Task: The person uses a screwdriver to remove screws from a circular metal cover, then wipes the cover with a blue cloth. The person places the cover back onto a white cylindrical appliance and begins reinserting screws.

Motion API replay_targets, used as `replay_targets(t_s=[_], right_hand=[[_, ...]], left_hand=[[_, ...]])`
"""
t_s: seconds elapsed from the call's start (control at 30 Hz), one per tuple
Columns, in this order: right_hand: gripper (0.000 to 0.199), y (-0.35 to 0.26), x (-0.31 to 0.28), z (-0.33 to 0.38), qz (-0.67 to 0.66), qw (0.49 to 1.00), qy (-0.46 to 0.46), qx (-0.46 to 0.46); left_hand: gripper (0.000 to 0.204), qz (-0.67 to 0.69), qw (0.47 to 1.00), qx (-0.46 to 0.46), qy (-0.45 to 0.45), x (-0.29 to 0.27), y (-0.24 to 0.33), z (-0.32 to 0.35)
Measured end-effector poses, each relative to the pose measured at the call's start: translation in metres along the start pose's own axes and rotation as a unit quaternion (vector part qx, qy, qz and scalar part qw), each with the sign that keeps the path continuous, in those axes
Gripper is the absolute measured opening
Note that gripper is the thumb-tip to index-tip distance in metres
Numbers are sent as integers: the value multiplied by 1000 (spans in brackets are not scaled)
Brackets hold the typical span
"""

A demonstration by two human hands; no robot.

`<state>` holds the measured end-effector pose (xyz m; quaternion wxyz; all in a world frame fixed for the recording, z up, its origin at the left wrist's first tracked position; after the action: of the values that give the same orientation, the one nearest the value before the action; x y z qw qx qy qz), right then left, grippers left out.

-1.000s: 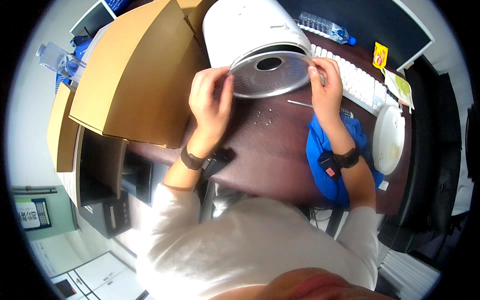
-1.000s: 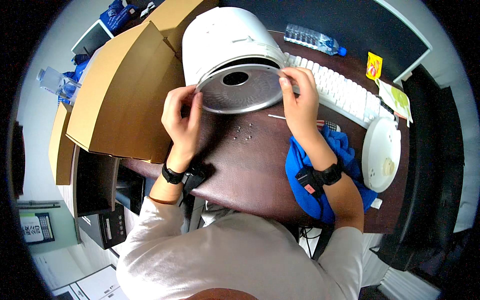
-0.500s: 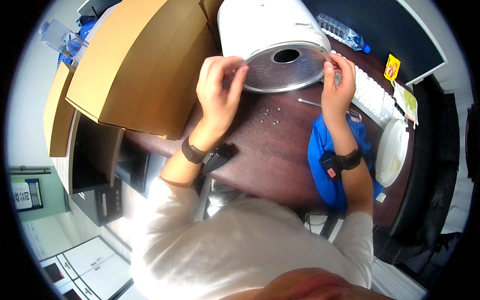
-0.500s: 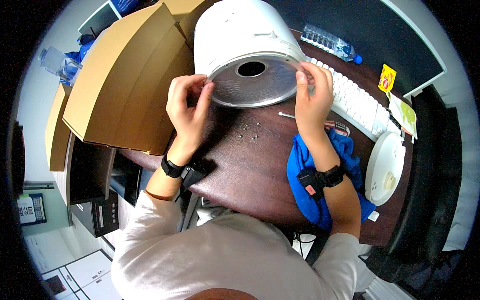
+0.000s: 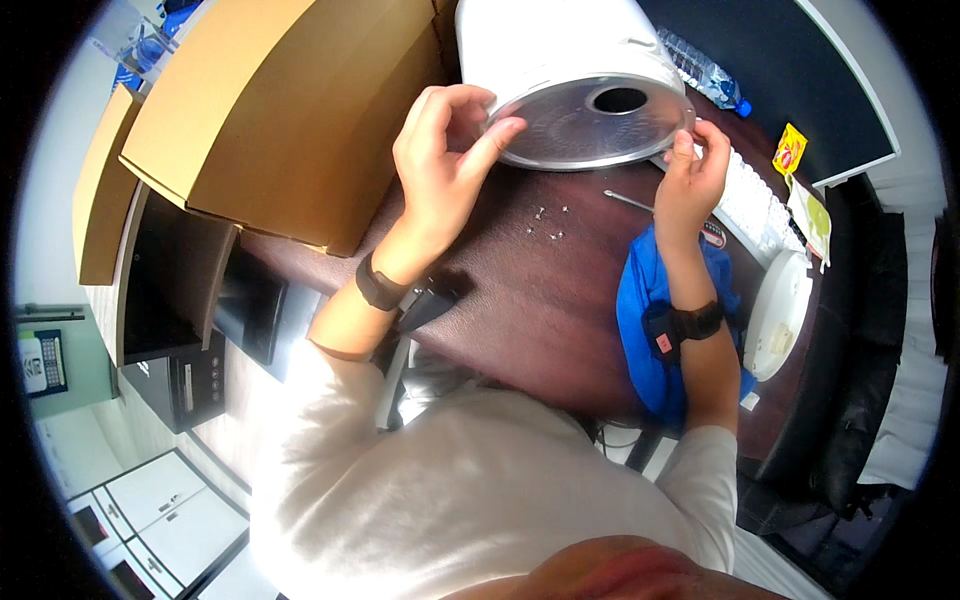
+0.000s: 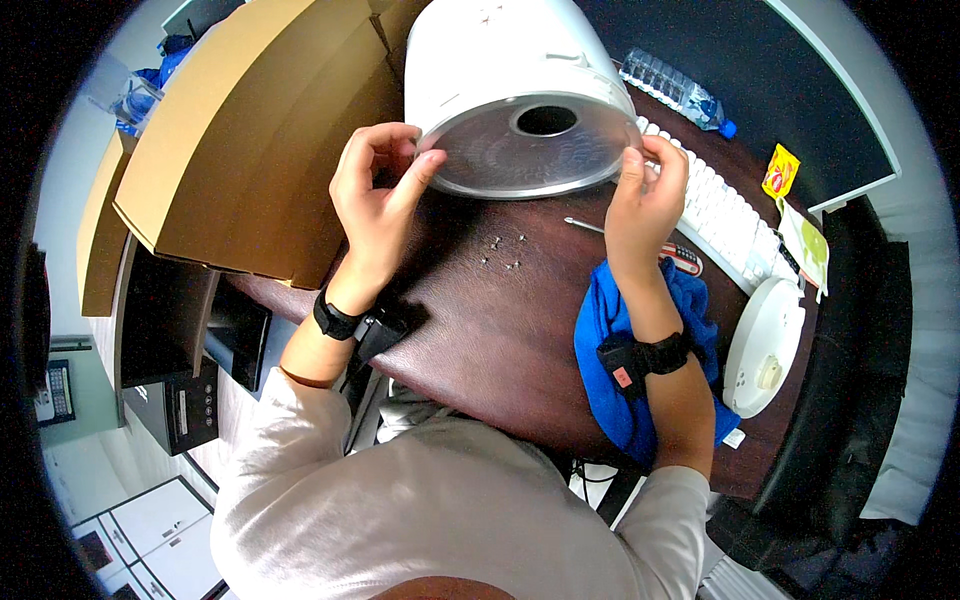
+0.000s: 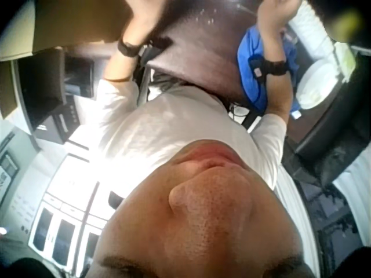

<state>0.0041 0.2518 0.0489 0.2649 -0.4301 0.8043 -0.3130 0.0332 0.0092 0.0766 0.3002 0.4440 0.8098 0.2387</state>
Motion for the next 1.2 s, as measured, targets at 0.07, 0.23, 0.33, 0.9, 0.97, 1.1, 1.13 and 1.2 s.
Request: replay_targets(t_s=[0.07, 0.23, 0.33, 0.9, 0.97, 1.1, 1.13, 1.2], right_hand=[[21, -3, -1, 2, -56, 996, -7, 75], [25, 1, -1, 7, -112, 988, -21, 106], [25, -2, -3, 11, -131, 982, -42, 126], [31, -18, -13, 9, -98, 986, -65, 116], [31, -16, -13, 10, -140, 979, -35, 147], [34, -16, -10, 15, -151, 973, -9, 176], [34, -19, -10, 16, -135, 976, -15, 173], [35, -18, -11, 15, -150, 974, -24, 170]], left_hand=[[20, 22, 1000, -11, -10, -2, 0, 0], [15, 25, 999, 6, -26, -3, 0, -1], [13, 93, 995, -23, -34, -3, -5, 1], [20, 332, 927, -154, -80, -5, 0, 1], [19, 339, 924, -147, -93, -4, 1, 3], [18, 296, 939, -133, -117, -1, -2, 9], [18, 300, 935, -150, -118, -1, -2, 9], [18, 304, 928, -181, -118, -4, 2, 8]])
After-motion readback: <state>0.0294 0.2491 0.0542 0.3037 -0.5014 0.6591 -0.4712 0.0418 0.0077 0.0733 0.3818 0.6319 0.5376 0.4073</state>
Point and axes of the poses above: each hand's wrist, its own z-axis away from the middle knuckle, its own x-axis out of the palm, y = z × x, the point moved 1 cm from there along -z, towards the middle knuckle, and after that the axes turned 2 degrees about -y, right-handed, at the moved point
